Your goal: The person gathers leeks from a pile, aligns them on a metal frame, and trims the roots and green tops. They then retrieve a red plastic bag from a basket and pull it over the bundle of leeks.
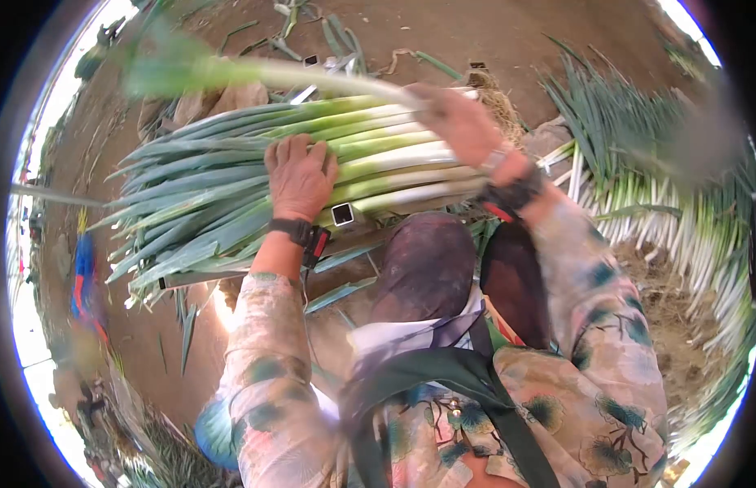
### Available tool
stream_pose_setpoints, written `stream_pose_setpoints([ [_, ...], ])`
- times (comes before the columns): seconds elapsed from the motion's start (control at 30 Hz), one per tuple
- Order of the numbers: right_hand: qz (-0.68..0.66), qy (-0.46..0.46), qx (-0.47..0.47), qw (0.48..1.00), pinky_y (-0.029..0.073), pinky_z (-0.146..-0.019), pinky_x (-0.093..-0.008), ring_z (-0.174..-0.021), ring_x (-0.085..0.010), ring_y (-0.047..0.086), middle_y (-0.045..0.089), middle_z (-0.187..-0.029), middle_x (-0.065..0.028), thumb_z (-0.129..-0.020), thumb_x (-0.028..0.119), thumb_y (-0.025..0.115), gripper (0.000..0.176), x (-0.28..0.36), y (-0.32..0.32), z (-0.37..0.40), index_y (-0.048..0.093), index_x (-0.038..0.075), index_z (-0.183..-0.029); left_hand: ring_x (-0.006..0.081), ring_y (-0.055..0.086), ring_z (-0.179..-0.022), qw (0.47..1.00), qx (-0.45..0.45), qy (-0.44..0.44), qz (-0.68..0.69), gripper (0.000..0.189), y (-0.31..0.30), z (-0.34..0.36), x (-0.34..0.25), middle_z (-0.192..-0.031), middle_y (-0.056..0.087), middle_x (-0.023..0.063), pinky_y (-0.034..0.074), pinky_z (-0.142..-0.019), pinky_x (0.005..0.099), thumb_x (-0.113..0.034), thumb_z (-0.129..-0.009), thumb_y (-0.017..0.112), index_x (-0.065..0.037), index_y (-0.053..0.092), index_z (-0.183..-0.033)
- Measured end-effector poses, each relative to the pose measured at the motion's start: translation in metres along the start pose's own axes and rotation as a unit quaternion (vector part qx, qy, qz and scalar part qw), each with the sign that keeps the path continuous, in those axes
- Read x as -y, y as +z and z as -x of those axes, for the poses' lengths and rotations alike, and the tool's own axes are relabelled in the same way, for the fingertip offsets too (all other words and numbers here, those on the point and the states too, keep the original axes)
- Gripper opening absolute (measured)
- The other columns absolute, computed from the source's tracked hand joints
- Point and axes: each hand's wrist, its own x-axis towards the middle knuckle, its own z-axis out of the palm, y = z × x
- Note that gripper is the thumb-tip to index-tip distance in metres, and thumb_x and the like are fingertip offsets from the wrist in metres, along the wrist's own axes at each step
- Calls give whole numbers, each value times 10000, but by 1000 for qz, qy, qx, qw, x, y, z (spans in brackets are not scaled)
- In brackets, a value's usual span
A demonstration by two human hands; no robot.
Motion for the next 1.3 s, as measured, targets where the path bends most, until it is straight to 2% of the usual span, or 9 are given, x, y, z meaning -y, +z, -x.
stream_pose_setpoints([
  [0.13,264,9,77,961,490,-827,-436,-951,-315,644,663,-972,-122,-898,206,496,303,-29,76,-28,650,205,-1159,263,491,-1007,999,20,-5,-28,184,-1,-1,-6,-919,518,52,338,-941,453,-292,-801,657,-154,617,-916],
  [0.2,275,16,57,960,487,-825,-429,-984,-308,631,664,-983,-114,-894,213,498,300,-35,88,-28,660,216,-1147,261,488,-990,999,21,-3,-25,177,-1,-2,-8,-895,508,46,341,-923,457,-293,-799,659,-159,608,-903],
  [0.43,348,-14,60,935,498,-817,-441,-991,-318,616,670,-1005,-88,-875,158,491,290,-62,69,-23,675,183,-1098,283,326,-1350,998,31,-5,-48,338,1,0,-4,-1388,400,103,163,-1148,510,-297,-839,624,-149,606,-1142],
  [0.53,320,-23,62,945,506,-841,-429,-974,-332,621,672,-994,-101,-849,100,496,305,-92,34,-7,673,154,-1091,302,242,-1416,999,28,-32,-3,533,13,-2,1,-1473,341,105,107,-1163,540,-320,-838,619,-153,484,-1325],
  [0.57,314,-33,63,947,484,-855,-421,-955,-321,612,658,-976,-104,-856,115,508,309,-101,31,-3,652,148,-1128,302,189,-1445,997,62,-40,-19,687,14,-2,4,-1529,282,105,81,-1166,547,-364,-841,601,-147,350,-1442],
  [0.8,263,23,61,963,426,-962,-440,-1064,-342,590,645,-1110,-137,-873,160,480,337,-126,22,13,643,142,-1167,287,198,-1449,987,134,-51,-71,689,17,-7,5,-1551,275,99,62,-1164,553,-464,-888,505,-142,333,-1473],
  [0.97,273,150,147,939,184,-1140,-505,-1373,-331,330,403,-1474,-132,-929,491,432,619,-97,31,28,438,81,-1393,282,182,-1456,986,152,-47,-54,674,15,-8,5,-1557,270,85,50,-1164,560,-467,-905,473,-143,326,-1478],
  [1.27,335,129,132,924,159,-1153,-473,-1373,-304,328,384,-1489,-103,-967,485,364,597,-97,43,33,404,105,-1427,286,220,-1441,974,223,-45,0,630,12,-36,7,-1513,340,103,69,-1158,573,-484,-920,448,-134,384,-1440],
  [1.3,337,136,136,922,152,-1157,-468,-1371,-303,326,385,-1488,-99,-971,492,356,604,-94,43,33,397,108,-1436,310,334,-1376,985,169,-45,8,546,17,-36,7,-1404,458,128,108,-1156,553,-484,-926,442,-117,499,-1327],
])
